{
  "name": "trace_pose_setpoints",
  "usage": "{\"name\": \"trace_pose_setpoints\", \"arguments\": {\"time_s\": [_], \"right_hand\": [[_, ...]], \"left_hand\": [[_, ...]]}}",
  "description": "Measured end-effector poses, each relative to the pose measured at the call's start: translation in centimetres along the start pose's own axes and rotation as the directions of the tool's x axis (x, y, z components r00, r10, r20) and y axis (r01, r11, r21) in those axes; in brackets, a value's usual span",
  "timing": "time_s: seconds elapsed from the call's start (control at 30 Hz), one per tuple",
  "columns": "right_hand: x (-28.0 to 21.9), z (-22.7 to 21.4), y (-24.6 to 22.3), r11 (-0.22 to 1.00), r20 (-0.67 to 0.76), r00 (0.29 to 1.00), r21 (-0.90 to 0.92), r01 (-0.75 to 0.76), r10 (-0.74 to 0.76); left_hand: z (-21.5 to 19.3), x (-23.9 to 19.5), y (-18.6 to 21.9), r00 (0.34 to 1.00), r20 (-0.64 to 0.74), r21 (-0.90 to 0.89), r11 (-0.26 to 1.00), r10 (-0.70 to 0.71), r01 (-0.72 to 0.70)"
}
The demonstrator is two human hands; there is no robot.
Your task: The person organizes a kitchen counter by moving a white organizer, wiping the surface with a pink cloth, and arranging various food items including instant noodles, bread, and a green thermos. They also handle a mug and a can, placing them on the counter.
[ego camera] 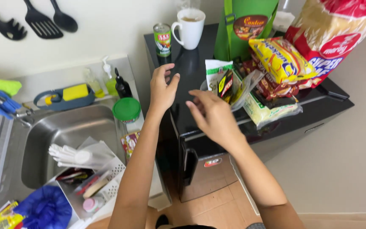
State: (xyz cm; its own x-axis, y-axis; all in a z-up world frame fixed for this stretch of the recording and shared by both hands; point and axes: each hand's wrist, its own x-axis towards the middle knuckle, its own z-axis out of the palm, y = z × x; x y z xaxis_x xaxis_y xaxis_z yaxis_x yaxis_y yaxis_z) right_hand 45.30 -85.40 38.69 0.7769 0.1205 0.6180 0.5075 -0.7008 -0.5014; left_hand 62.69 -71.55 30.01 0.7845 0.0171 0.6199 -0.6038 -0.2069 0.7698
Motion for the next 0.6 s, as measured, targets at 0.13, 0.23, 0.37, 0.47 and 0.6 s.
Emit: {"name": "trace_pose_setpoints", "arguments": {"time_s": [0.13, 0.23, 0.37, 0.47, 0.6], "right_hand": [[6.9, 7.4, 2.2, 0.998, -0.095, 0.994, 0.044, 0.052, -0.047], [12.5, 15.0, 6.9, 1.0, -0.177, 0.984, -0.022, -0.005, 0.001], [17.4, 19.6, 11.3, 0.891, -0.425, 0.816, 0.398, -0.221, 0.392], [20.3, 20.1, 14.2, 0.652, -0.36, 0.628, 0.685, -0.325, 0.69], [21.1, 23.5, 21.1, 0.753, -0.483, 0.621, 0.59, -0.291, 0.617]], "left_hand": [[1.0, 4.2, -6.1, 0.994, -0.064, 0.097, 0.992, 0.092, -0.086], [1.6, 6.9, -11.0, 0.979, -0.107, 0.149, 0.976, 0.172, -0.156], [2.0, 9.1, -15.8, 0.994, -0.095, 0.191, 0.981, 0.052, -0.034], [1.9, 11.6, -16.6, 0.997, -0.053, 0.203, 0.978, 0.057, -0.045], [1.8, 12.9, -14.4, 0.996, 0.055, 0.133, 0.988, 0.068, -0.075]]}}
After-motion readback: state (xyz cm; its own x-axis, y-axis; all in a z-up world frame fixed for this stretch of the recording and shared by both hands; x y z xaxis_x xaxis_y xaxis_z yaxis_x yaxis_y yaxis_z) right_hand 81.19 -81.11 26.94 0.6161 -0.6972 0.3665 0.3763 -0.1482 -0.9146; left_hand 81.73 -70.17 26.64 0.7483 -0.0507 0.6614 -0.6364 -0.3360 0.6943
